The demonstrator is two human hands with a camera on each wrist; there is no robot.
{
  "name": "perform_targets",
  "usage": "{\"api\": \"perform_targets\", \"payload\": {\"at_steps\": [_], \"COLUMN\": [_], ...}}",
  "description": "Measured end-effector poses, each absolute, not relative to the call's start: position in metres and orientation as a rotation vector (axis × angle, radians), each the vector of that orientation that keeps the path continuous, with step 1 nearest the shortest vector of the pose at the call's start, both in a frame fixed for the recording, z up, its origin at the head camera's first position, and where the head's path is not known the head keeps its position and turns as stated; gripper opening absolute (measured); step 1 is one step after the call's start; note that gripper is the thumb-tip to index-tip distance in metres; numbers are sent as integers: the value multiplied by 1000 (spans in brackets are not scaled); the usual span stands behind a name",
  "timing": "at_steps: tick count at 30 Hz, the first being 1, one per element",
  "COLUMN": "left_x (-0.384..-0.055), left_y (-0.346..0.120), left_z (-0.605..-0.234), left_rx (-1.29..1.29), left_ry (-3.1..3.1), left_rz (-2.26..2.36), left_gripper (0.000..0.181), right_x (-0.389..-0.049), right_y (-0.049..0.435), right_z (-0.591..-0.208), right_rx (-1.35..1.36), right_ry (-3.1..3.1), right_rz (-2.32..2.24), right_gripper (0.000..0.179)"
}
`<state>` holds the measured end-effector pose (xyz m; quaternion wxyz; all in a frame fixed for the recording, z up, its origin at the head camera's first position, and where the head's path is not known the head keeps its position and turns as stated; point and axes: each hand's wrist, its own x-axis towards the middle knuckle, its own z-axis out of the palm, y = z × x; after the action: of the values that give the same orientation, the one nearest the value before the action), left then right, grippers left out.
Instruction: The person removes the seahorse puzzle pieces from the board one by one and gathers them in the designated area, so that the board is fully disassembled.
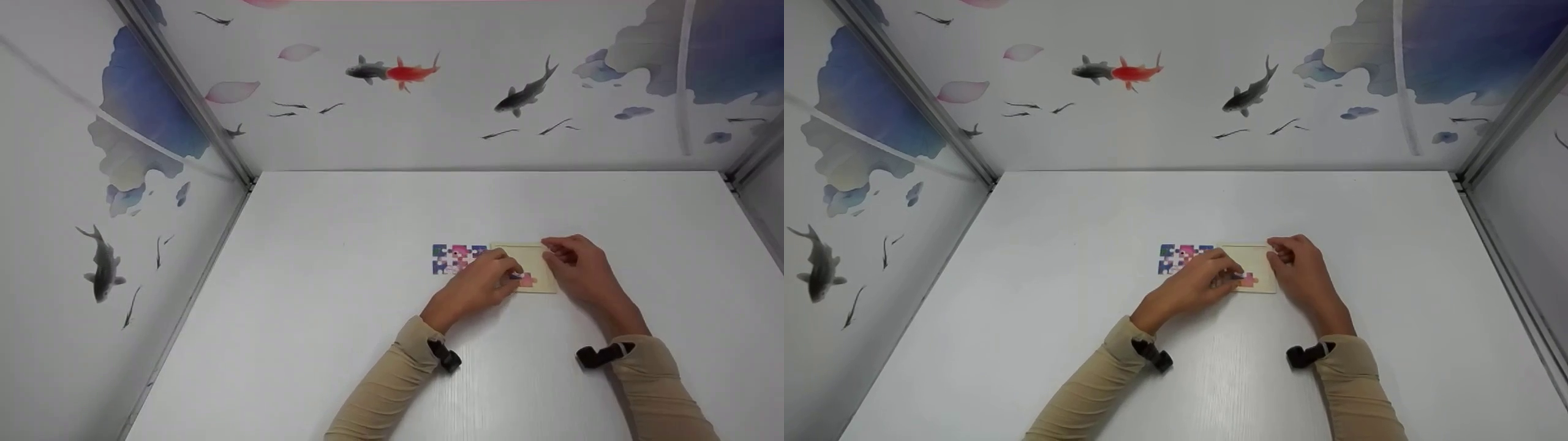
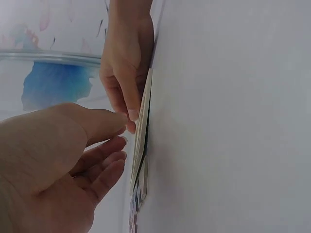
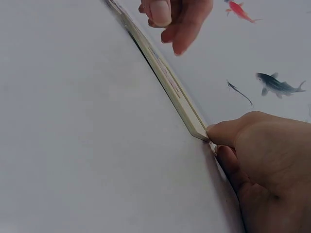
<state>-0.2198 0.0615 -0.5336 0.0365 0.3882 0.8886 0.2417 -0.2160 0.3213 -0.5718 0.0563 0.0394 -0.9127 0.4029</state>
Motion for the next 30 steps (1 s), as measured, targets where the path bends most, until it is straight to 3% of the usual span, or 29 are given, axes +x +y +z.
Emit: {"api": "perform_targets", "payload": {"at_steps": [5, 30], "left_x": [-223, -216], "left_y": [73, 79], "left_z": [-538, -543], "left_rx": [1097, 1115], "left_ry": [2707, 2703], "left_rz": [766, 720], "left_gripper": [29, 33], "right_x": [-216, -217], "right_y": [322, 322], "right_z": [-572, -574], "right_rx": [129, 119], "right_ry": [-2762, -2756], "right_rz": [1223, 1213], "right_gripper": [37, 37]}}
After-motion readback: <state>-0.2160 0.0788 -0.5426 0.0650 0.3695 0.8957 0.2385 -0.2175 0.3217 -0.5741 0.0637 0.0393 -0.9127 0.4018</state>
